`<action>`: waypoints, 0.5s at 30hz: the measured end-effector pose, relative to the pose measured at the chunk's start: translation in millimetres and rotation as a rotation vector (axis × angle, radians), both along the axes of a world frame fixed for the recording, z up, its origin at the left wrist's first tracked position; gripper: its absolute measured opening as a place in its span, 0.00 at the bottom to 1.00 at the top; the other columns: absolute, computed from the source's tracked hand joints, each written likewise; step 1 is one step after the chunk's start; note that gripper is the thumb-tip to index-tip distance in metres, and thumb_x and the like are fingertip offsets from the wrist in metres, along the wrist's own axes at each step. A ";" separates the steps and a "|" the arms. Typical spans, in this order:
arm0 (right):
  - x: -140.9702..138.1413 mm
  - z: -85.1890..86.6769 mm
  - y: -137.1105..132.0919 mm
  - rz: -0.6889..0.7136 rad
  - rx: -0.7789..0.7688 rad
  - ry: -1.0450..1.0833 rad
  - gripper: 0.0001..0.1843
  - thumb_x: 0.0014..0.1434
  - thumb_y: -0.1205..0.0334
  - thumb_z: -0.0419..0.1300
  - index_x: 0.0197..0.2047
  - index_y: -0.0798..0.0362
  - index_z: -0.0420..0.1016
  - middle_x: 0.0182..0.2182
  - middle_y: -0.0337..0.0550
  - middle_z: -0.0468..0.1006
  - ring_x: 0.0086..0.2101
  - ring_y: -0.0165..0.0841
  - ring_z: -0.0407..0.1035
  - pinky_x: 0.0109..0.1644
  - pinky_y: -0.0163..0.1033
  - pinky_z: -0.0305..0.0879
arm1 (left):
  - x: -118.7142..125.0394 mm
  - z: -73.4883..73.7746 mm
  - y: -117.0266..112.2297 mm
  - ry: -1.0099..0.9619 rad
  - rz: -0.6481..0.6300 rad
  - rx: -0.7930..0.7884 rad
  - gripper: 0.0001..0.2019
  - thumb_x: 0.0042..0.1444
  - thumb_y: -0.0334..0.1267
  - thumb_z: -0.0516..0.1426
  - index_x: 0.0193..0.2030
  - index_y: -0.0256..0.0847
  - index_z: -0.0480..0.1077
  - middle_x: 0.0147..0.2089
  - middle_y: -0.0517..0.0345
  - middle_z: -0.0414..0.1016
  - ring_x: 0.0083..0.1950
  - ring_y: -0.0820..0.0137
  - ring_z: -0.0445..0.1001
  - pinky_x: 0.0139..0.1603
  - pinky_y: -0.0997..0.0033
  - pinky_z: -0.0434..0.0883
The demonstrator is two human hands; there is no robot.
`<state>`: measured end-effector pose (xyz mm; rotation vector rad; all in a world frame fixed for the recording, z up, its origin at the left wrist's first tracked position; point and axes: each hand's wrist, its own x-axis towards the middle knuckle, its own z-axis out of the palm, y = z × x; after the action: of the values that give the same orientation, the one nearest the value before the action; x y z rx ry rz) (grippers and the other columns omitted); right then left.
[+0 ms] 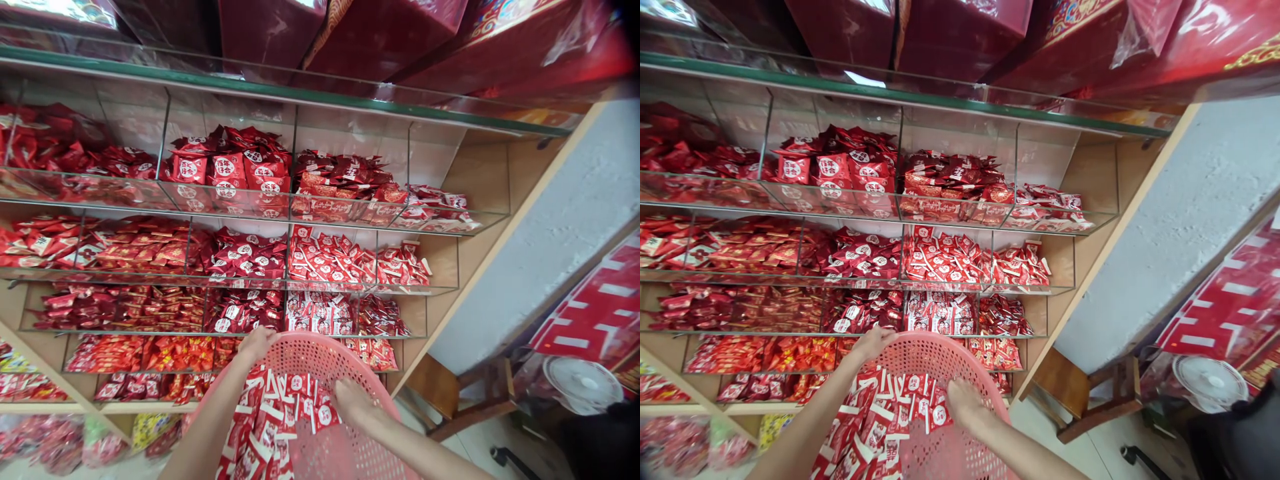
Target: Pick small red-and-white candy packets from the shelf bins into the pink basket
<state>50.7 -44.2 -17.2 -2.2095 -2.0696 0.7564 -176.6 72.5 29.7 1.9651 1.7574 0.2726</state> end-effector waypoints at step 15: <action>-5.8 78.9 14.0 0.280 0.259 -0.137 0.17 0.55 0.57 0.51 0.46 0.54 0.66 0.44 0.52 0.69 0.40 0.40 0.68 0.40 0.40 0.62 | -0.6 -2.0 1.0 -0.016 -0.008 0.005 0.17 0.51 0.53 0.50 0.37 0.47 0.74 0.34 0.60 0.76 0.40 0.66 0.73 0.34 0.77 0.62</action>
<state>44.9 -30.3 61.7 -1.9092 -2.4156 0.3263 -177.2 73.4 27.8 1.9681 1.7394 0.2900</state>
